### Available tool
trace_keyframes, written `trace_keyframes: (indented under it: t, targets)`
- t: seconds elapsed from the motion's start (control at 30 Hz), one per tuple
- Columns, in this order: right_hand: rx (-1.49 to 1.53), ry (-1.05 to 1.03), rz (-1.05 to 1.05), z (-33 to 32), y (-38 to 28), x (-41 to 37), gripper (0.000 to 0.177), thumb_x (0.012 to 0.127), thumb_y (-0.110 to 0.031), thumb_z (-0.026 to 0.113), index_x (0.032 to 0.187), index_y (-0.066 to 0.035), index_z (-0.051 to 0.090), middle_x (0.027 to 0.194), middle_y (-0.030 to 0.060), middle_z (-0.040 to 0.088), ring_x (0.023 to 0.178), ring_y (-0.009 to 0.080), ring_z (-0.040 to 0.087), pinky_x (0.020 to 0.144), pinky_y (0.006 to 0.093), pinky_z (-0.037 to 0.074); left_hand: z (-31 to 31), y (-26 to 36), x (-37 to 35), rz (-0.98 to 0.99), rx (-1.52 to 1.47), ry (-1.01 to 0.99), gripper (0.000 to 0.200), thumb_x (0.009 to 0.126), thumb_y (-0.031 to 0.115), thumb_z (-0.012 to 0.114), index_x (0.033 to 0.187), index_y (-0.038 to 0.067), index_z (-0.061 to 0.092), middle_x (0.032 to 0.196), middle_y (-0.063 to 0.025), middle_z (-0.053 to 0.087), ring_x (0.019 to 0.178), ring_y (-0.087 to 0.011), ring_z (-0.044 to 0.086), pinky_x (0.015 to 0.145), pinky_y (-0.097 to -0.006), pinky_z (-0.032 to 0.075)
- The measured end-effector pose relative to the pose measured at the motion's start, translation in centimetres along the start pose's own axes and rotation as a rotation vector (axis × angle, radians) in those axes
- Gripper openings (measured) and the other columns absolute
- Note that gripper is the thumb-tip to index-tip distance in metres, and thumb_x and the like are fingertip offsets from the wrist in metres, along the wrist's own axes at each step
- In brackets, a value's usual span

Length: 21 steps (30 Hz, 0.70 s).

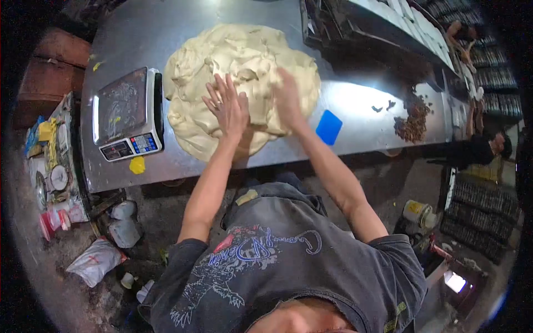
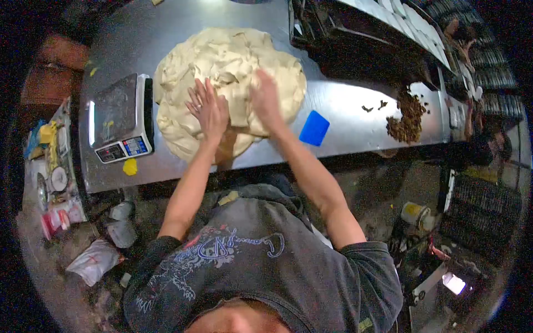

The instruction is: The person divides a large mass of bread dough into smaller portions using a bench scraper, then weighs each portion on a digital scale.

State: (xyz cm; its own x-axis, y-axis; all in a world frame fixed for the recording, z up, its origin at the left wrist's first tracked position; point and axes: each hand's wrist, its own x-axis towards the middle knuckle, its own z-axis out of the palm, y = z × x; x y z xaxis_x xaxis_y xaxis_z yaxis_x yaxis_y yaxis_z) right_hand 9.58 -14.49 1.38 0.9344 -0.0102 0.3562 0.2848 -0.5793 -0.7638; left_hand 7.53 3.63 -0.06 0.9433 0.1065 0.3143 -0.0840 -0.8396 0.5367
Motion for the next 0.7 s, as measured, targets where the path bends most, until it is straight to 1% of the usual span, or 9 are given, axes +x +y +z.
trace_keyframes:
  t: [0.03, 0.07, 0.13, 0.23, 0.43, 0.53, 0.63, 0.67, 0.7]
  targets:
    - [-0.045, -0.086, -0.177, 2.6, 0.0, 1.3, 0.054, 0.093, -0.022, 0.066, 0.143, -0.007, 0.05, 0.146, 0.0197, 0.049, 0.135, 0.0391, 0.045, 0.113, 0.047, 0.035, 0.6, 0.2, 1.0, -0.006, 0.075, 0.003, 0.07, 0.103, 0.048, 0.037, 0.163, 0.019, 0.015, 0.169, -0.0144, 0.002, 0.153, -0.0477, -0.004, 0.118, -0.0663, -0.007]
    - [-0.126, -0.169, -0.155, 4.2, -1.4, 2.1, 0.055, 0.095, -0.026, 0.064, 0.146, -0.014, 0.049, 0.154, 0.0168, 0.042, 0.143, 0.0368, 0.036, 0.117, 0.0546, 0.027, 1.4, 0.6, 2.1, -0.019, 0.143, 0.002, 0.068, 0.104, 0.046, 0.036, 0.163, 0.018, 0.016, 0.169, -0.0142, 0.002, 0.153, -0.0479, -0.004, 0.118, -0.0663, -0.007]
    - [-0.332, -0.077, -0.246, 6.2, -0.6, 4.1, 0.05, 0.098, -0.027, 0.055, 0.147, -0.017, 0.049, 0.161, 0.0141, 0.032, 0.148, 0.0363, 0.028, 0.118, 0.0581, 0.019, 2.9, 1.0, 4.6, -0.016, 0.199, 0.031, 0.064, 0.105, 0.044, 0.035, 0.163, 0.022, 0.017, 0.17, -0.0127, 0.002, 0.153, -0.048, -0.004, 0.116, -0.0684, -0.008]
    - [-0.424, -0.07, -0.273, 8.0, 2.6, 7.7, 0.055, 0.099, -0.033, 0.054, 0.152, -0.027, 0.044, 0.165, 0.0088, 0.026, 0.15, 0.0352, 0.022, 0.118, 0.0647, 0.012, 4.1, 0.6, 7.2, -0.053, 0.235, 0.035, 0.06, 0.105, 0.041, 0.037, 0.162, 0.028, 0.022, 0.17, -0.0114, 0.005, 0.152, -0.0501, 0.001, 0.114, -0.0708, -0.003]
    - [-0.386, -0.119, -0.22, 10.3, 5.2, 16.2, 0.054, 0.101, -0.035, 0.049, 0.154, -0.03, 0.041, 0.164, 0.0079, 0.027, 0.15, 0.0361, 0.023, 0.117, 0.0659, 0.01, 8.2, -0.3, 13.7, -0.072, 0.358, 0.15, 0.057, 0.105, 0.04, 0.038, 0.16, 0.029, 0.028, 0.169, -0.0114, 0.01, 0.149, -0.0542, 0.008, 0.113, -0.072, 0.004]
    - [-0.419, -0.01, -0.3, 12.5, 7.1, 18.5, 0.052, 0.101, -0.039, 0.046, 0.153, -0.032, 0.041, 0.164, 0.0099, 0.027, 0.15, 0.0384, 0.023, 0.118, 0.0663, 0.011, 9.0, -1.0, 15.9, -0.088, 0.386, 0.177, 0.058, 0.104, 0.042, 0.039, 0.16, 0.029, 0.029, 0.169, -0.0114, 0.011, 0.149, -0.0549, 0.009, 0.112, -0.0733, 0.005]
    - [-0.403, -0.074, -0.286, 12.6, 7.0, 19.3, 0.057, 0.102, -0.034, 0.05, 0.156, -0.024, 0.036, 0.166, 0.0125, 0.021, 0.15, 0.04, 0.021, 0.119, 0.0617, 0.016, 9.1, -0.8, 16.5, -0.081, 0.419, 0.186, 0.059, 0.104, 0.044, 0.039, 0.159, 0.028, 0.029, 0.169, -0.011, 0.009, 0.149, -0.0545, 0.007, 0.113, -0.0736, 0.003]
    - [-0.41, -0.074, -0.307, 12.3, 7.8, 18.9, 0.057, 0.102, -0.034, 0.049, 0.156, -0.024, 0.036, 0.166, 0.0118, 0.02, 0.15, 0.04, 0.019, 0.119, 0.0636, 0.015, 8.9, -0.2, 16.1, -0.077, 0.43, 0.187, 0.059, 0.103, 0.045, 0.038, 0.159, 0.028, 0.029, 0.169, -0.0109, 0.008, 0.15, -0.0542, 0.006, 0.113, -0.0735, 0.002]
    - [-0.412, -0.068, -0.332, 12.3, 8.6, 18.8, 0.057, 0.102, -0.034, 0.049, 0.157, -0.025, 0.035, 0.166, 0.0112, 0.02, 0.151, 0.0399, 0.017, 0.118, 0.0654, 0.014, 7.9, 0.8, 15.5, -0.07, 0.627, 0.234, 0.056, 0.105, 0.046, 0.047, 0.153, 0.018, 0.043, 0.162, -0.0136, 0.032, 0.151, -0.0383, 0.019, 0.117, -0.0635, 0.016]
